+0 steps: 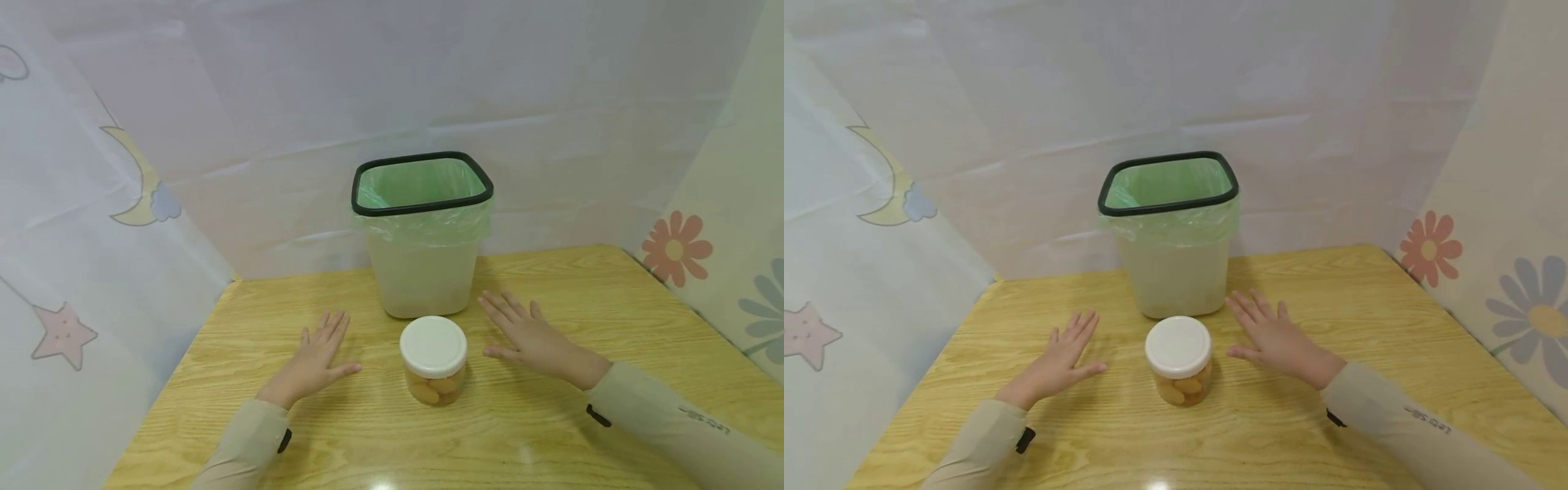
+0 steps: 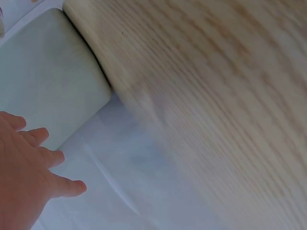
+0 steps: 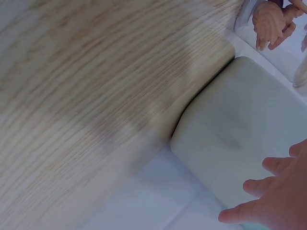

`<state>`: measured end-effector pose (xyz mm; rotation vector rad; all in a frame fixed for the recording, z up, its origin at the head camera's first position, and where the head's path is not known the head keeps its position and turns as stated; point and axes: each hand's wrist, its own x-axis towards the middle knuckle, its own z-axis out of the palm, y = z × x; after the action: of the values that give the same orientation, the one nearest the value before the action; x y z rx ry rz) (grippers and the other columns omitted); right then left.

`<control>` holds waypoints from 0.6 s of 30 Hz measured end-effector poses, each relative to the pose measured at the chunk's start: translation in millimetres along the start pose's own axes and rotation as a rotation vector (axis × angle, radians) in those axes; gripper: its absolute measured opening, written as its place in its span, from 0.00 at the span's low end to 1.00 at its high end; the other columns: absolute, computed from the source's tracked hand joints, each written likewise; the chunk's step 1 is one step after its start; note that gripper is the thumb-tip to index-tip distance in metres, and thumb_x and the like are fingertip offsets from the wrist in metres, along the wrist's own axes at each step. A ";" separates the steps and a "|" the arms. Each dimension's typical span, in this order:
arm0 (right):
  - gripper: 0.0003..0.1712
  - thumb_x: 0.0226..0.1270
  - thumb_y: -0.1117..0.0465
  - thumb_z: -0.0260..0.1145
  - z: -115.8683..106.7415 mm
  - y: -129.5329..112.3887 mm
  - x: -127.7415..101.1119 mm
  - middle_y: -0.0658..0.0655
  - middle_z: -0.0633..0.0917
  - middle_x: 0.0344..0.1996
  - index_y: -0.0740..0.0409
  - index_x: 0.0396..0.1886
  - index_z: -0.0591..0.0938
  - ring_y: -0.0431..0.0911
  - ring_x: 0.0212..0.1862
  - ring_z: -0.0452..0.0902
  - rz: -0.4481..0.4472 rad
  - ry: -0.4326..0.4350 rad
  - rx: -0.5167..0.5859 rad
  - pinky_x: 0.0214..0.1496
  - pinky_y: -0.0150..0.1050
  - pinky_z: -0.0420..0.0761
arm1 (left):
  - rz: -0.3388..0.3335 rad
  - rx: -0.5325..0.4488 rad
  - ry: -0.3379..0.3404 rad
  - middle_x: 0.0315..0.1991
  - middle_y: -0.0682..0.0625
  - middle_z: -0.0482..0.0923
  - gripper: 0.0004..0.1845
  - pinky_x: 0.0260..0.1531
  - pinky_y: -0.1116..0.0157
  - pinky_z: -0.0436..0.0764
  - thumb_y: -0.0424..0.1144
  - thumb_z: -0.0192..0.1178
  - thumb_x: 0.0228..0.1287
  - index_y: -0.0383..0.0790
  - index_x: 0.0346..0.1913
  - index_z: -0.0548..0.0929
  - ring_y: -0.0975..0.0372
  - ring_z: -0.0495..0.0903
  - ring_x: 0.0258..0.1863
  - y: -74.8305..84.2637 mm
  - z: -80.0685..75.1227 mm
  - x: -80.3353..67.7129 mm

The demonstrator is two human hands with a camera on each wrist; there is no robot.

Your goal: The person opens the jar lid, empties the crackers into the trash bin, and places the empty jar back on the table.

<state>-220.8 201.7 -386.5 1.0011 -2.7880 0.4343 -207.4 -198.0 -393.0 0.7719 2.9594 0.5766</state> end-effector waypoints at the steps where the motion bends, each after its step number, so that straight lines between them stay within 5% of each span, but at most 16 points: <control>1: 0.47 0.70 0.43 0.60 0.0 -0.6 0.3 0.69 0.53 0.74 0.63 0.76 0.51 0.71 0.71 0.45 -0.003 0.002 -0.004 0.57 0.80 0.47 | 0.001 -0.002 -0.003 0.77 0.39 0.37 0.48 0.63 0.33 0.33 0.53 0.59 0.68 0.32 0.76 0.43 0.44 0.30 0.74 0.4 0.4 0.0; 11: 0.47 0.68 0.48 0.64 1.0 -5.1 2.5 0.69 0.55 0.73 0.63 0.76 0.52 0.71 0.71 0.45 -0.016 0.006 0.008 0.57 0.80 0.48 | 0.007 -0.020 -0.021 0.77 0.39 0.37 0.49 0.64 0.35 0.33 0.54 0.58 0.68 0.31 0.76 0.43 0.43 0.32 0.74 4.1 5.7 2.8; 18: 0.44 0.70 0.48 0.62 0.9 -10.1 2.1 0.69 0.56 0.73 0.64 0.75 0.53 0.72 0.71 0.47 -0.036 0.021 0.058 0.57 0.79 0.50 | -0.002 -0.156 -0.067 0.77 0.41 0.31 0.52 0.65 0.35 0.33 0.54 0.58 0.68 0.35 0.76 0.35 0.48 0.28 0.75 15.0 7.9 4.4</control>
<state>-215.9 192.7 -384.7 1.0507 -2.7495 0.5212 -203.3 -181.1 -394.7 0.7578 2.8131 0.7552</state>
